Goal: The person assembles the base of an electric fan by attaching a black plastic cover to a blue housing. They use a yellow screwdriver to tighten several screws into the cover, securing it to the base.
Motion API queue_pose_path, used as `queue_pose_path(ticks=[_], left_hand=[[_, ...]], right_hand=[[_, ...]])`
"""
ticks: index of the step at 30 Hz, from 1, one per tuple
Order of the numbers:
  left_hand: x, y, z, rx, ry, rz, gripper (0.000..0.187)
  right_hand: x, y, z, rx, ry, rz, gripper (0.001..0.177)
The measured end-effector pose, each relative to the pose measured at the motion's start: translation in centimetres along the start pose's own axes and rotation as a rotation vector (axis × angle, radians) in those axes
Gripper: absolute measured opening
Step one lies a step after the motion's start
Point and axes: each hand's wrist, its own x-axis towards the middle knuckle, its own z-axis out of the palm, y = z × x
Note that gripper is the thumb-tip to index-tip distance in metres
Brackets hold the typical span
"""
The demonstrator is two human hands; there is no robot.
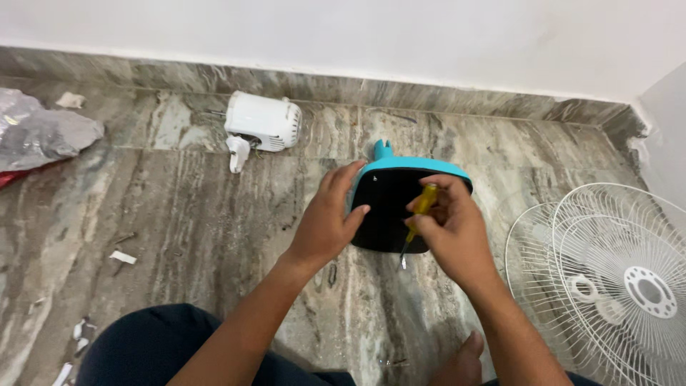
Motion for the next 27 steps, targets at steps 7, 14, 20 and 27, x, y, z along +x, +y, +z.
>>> queue_pose_path(ticks=[7, 14, 20, 27], left_hand=[[2.2, -1.1, 2.6, 0.059, 0.016, 0.104, 0.07], [3.0, -2.9, 2.6, -0.05, -0.023, 0.083, 0.049], [3.3, -1.3, 2.1, 0.03, 0.058, 0.221, 0.042], [4.0, 4.1, 0.7, -0.015, 0.063, 0.107, 0.039]], right_hand=[[1.4, 2.4, -1.4, 0.054, 0.057, 0.026, 0.039], [3.4, 3.0, -0.2, 0.067, 0.06, -0.01, 0.042], [3.1, 2.2, -0.4, 0.15, 0.104, -0.047, 0.043], [2.5, -0.9, -1.4, 0.269, 0.187, -0.206, 0.051]])
